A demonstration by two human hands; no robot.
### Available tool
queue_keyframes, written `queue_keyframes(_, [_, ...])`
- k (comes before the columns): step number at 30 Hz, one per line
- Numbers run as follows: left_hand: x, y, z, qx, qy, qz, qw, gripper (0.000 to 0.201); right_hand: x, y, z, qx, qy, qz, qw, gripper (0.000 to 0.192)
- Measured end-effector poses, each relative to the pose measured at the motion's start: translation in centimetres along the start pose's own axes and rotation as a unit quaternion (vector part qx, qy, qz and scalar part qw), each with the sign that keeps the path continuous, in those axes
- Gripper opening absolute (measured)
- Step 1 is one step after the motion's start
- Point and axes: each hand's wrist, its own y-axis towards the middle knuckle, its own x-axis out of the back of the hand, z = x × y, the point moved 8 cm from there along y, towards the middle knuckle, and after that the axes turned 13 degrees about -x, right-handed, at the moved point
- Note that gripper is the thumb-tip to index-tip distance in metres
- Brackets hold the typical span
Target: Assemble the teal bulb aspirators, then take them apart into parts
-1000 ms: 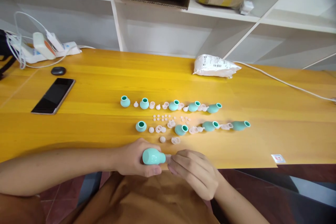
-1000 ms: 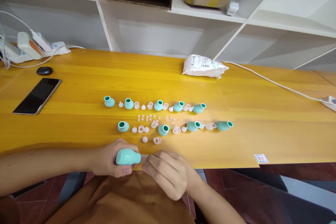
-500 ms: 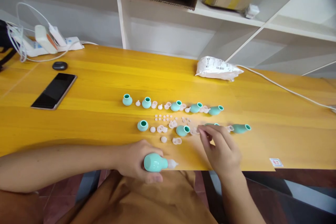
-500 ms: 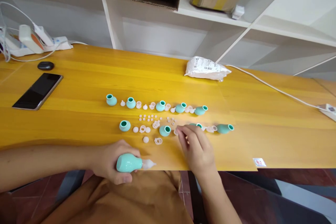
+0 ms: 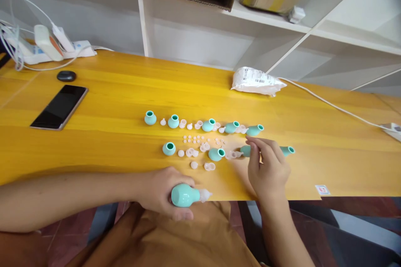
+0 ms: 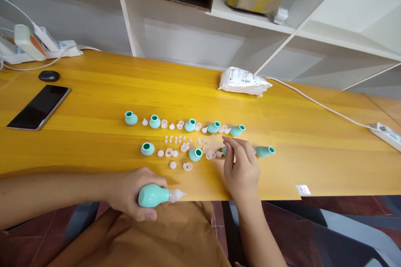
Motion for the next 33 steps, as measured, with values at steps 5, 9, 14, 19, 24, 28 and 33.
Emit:
queue_keyframes(5, [0.3,0.2,-0.6,-0.008,-0.022,-0.005,1.0,0.033,2.4,-1.1,0.3,-0.016,0.068,-0.06,0.996,0.027])
queue_keyframes(9, [0.8,0.3,-1.1,0.005,-0.043,0.0,0.999,0.034,3.1,-2.2,2.9,0.062,0.179,0.002,0.982,0.022])
queue_keyframes(14, [1.0,0.6,-1.7,-0.031,-0.047,0.003,0.998,0.036,0.6,-3.5,7.4,0.147,0.247,0.176,0.942,0.038])
queue_keyframes(19, [0.8,0.8,-2.1,-0.079,0.003,0.018,0.997,0.033,-1.4,-4.3,8.2,0.071,0.312,0.221,0.921,0.039])
queue_keyframes(24, [1.2,1.1,-2.5,-0.099,-0.037,0.016,0.994,0.054,-1.8,-4.9,8.1,0.057,0.332,0.256,0.906,0.042])
queue_keyframes(28, [1.2,1.0,-1.2,-0.001,-0.137,0.013,0.99,0.062,-2.3,-5.2,8.0,0.077,0.348,0.28,0.892,0.041])
queue_keyframes(33, [0.4,0.9,-1.3,-0.001,-0.15,0.039,0.988,0.015,-4.5,-6.8,7.1,-0.11,0.522,0.361,0.765,0.051])
